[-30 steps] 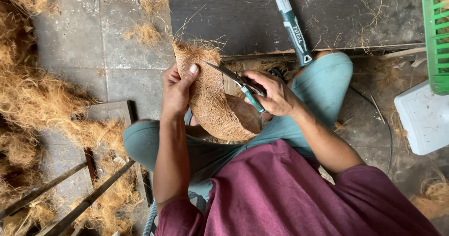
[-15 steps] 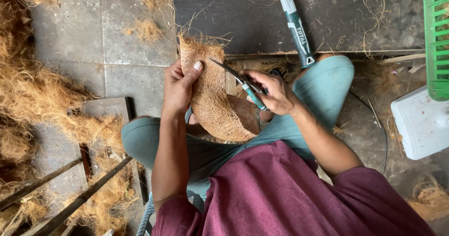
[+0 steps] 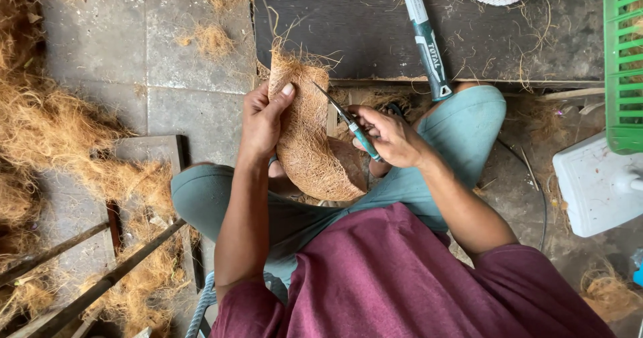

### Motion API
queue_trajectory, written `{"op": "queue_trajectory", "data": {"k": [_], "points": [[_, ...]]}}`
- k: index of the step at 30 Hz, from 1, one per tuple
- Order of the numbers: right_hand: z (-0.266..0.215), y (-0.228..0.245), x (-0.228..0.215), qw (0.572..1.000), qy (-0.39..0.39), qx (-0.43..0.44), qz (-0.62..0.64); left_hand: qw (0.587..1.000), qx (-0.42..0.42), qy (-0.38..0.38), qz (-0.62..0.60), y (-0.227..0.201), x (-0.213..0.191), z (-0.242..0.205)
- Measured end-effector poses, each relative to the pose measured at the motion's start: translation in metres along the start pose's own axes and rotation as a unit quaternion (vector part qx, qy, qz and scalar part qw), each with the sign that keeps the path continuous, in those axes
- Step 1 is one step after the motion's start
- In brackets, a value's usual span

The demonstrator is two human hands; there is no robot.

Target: Trimming the edges of a molded coconut fiber object with scissors and shaping it with a mallet

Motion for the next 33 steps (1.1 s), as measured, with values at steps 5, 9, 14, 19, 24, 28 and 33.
{"op": "queue_trajectory", "data": {"k": [5,9,14,19,24,28,33], "points": [[-0.002,-0.008,0.007,0.999,0.011,0.034,-0.002,1.000,-0.004,-0.011,-0.003,0.005,-0.004,0.000],[-0.002,-0.011,0.002,0.996,-0.036,0.013,-0.074,1.000,-0.007,-0.029,-0.002,0.001,-0.003,0.001],[-0.002,0.004,0.001,0.995,-0.044,-0.030,-0.078,0.999,-0.003,-0.027,-0.023,0.003,-0.003,0.001],[-0.002,0.005,-0.005,0.997,-0.031,-0.032,-0.059,1.000,0.006,-0.021,-0.017,0.028,-0.019,0.006],[-0.002,0.002,-0.006,0.997,-0.030,-0.046,-0.060,0.999,0.035,-0.022,0.014,0.051,-0.036,0.016],[-0.002,0.000,-0.009,0.995,-0.035,-0.056,-0.072,0.999,0.042,-0.027,0.005,0.048,-0.033,0.015],[-0.003,0.013,-0.007,0.995,-0.029,-0.040,-0.091,0.999,0.041,-0.013,0.013,0.054,-0.038,0.017]]}}
Point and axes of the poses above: each hand's wrist, its own z-axis towards the middle knuckle, its own x-axis out of the palm, y = z × x, the point moved 6 cm from there along z, towards the middle knuckle, and after that the axes turned 5 degrees about z, right-handed, at the moved point
